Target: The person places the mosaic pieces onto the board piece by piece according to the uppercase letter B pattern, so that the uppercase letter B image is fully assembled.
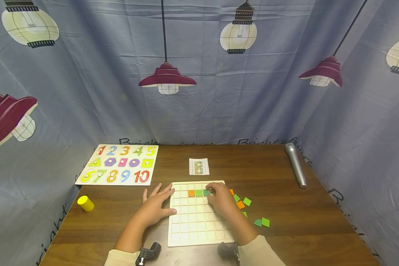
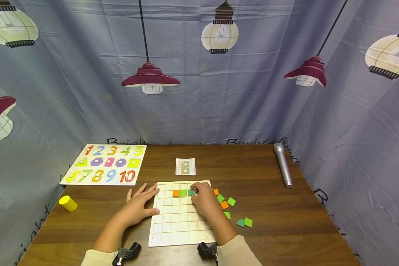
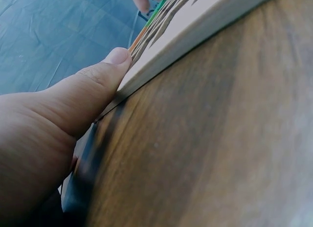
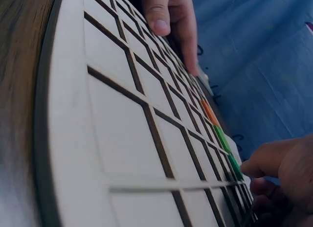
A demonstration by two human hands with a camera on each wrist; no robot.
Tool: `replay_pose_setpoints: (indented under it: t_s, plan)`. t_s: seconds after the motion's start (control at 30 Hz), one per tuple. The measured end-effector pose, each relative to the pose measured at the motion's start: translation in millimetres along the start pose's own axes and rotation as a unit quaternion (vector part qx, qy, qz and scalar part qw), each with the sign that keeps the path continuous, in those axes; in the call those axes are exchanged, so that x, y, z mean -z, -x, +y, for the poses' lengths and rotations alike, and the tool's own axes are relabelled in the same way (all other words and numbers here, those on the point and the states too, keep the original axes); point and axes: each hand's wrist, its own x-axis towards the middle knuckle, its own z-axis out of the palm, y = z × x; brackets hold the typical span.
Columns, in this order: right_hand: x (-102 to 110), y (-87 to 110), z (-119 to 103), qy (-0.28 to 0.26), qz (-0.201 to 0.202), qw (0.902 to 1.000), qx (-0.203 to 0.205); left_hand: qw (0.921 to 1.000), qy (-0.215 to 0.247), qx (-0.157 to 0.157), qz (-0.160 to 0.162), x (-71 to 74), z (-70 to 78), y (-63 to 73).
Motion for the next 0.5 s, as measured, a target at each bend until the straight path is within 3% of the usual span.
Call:
replay_pose_setpoints:
  t_s: [0.23,0.5]
  plan:
    - [27.4,13.2,13.8,-0.002,0.018,0.9998,-0.005,1.0,-0.004,0.001,-0.001,0.5,1.4,-1.2]
    - [55.9,27.6,43.8,0.024,0.004,0.9996,-0.016,1.0,0.006,0.003,-0.001,-0.1,0.5,-1.5]
